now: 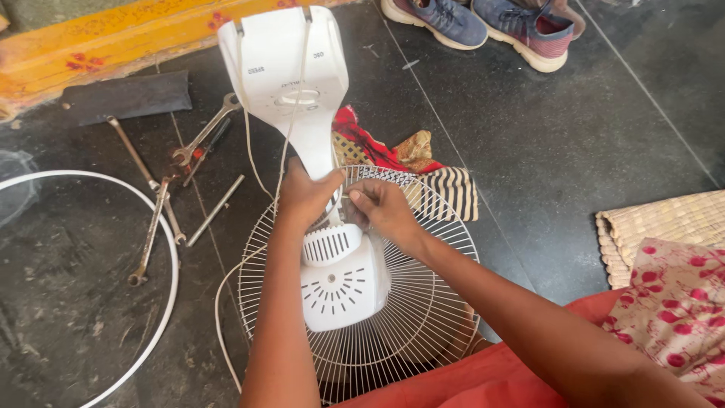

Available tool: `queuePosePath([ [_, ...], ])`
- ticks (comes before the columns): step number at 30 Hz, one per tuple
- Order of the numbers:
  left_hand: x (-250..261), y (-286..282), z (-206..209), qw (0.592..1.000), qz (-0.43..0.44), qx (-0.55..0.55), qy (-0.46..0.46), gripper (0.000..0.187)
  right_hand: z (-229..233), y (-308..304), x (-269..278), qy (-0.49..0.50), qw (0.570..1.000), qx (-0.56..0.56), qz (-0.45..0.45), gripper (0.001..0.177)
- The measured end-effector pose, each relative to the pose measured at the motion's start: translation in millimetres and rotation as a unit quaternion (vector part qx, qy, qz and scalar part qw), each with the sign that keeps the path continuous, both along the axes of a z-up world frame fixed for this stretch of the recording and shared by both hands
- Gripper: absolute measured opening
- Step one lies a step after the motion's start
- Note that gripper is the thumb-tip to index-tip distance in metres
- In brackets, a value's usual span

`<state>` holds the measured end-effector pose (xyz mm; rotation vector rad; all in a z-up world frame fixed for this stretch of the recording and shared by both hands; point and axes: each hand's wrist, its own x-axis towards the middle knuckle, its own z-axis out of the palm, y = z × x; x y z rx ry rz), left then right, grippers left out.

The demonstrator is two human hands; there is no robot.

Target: The person is repairing a white pedestal fan by adjusting the neck joint. They use a wrench to tighten a screw on the fan's neck, then test the movement of the fan head by hand.

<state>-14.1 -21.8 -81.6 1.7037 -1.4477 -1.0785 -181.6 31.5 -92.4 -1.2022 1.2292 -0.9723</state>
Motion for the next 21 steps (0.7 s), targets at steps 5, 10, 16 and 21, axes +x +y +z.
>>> queuePosePath([
  [5, -2, -3, 1, 1.000, 0.000, -0.011, 0.011, 0.072, 14, -5, 1, 0.023, 0.998, -0.060, -0.015, 0.014],
  [10, -1, -6, -1, 1.000, -0.008, 0.020, -0.016, 0.076, 14, -4, 3, 0.098, 0.993, -0.051, -0.047, 0.031],
  [16, -1, -6, -4, 1.000, -0.009, 0.016, -0.004, 0.076, 5, -14, 5, 0.311, 0.949, 0.049, 0.001, 0.071],
  [21, 0, -5, -4, 1.000, 0.000, -0.006, 0.012, 0.077, 2, -8, -2, 0.149, 0.988, 0.049, 0.014, 0.063],
])
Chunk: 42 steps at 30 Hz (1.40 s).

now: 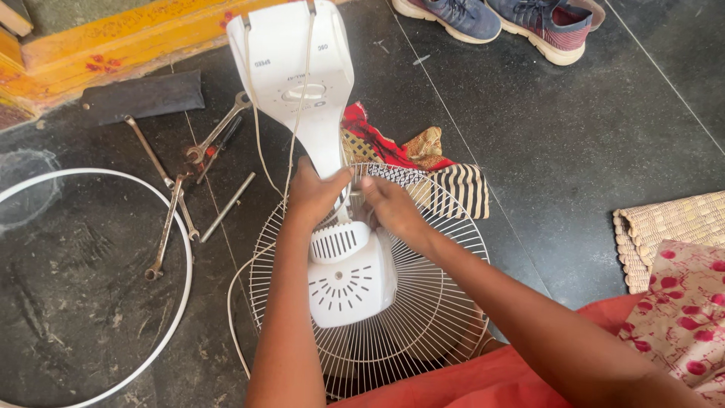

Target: The person is repairing a white pedestal fan by adjusting the neck joint. They use a wrench to tighten a screw on the fan's neck, then test the movement of the fan head by hand.

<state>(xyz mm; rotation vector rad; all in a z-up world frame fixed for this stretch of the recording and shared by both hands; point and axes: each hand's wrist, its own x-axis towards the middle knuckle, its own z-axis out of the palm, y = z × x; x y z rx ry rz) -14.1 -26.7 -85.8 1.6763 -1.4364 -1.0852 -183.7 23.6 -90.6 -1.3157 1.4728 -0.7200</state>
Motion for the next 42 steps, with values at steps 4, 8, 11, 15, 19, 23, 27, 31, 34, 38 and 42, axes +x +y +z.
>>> queuePosePath([
  [4, -1, 0, 2, 1.000, 0.001, 0.012, 0.004, 0.078, 10, -3, -15, -0.075, 0.994, 0.083, -0.005, 0.060],
  [8, -2, -1, 5, 0.999, -0.002, 0.047, -0.013, 0.076, 21, 1, -36, 0.182, 0.965, -0.187, -0.037, 0.036],
  [11, 0, 0, 5, 0.999, -0.002, 0.039, -0.025, 0.076, 19, 16, -68, 0.475, 0.815, -0.311, -0.116, 0.041],
  [15, -3, -3, 4, 0.998, -0.004, 0.062, -0.030, 0.075, 4, 15, -103, 0.372, 0.915, -0.020, -0.153, 0.080],
  [19, 1, -4, 2, 0.998, -0.003, 0.052, -0.044, 0.075, -18, 14, -106, 0.152, 0.967, 0.136, -0.155, 0.095],
  [23, 10, -5, -1, 0.998, 0.004, 0.065, -0.022, 0.071, -24, 4, -98, 0.109, 0.975, 0.114, -0.158, 0.104],
  [27, 26, -5, -5, 0.999, 0.029, 0.022, -0.035, 0.070, -24, -13, -87, -0.007, 0.985, 0.070, -0.155, 0.102],
  [31, 54, -4, -4, 0.995, 0.078, 0.011, -0.067, 0.068, -27, -40, -54, 0.050, 0.985, 0.090, -0.138, 0.098],
  [34, 80, -2, -3, 0.990, 0.118, 0.012, -0.077, 0.066, -34, -61, -20, 0.057, 0.990, 0.081, -0.101, 0.097],
  [38, 114, -3, -7, 0.984, 0.164, 0.016, -0.062, 0.063, -38, -89, 15, 0.076, 0.995, 0.057, -0.040, 0.095],
  [42, 131, -14, -8, 0.982, 0.185, 0.015, -0.044, 0.063, -26, -109, 40, 0.194, 0.978, 0.074, -0.014, 0.080],
])
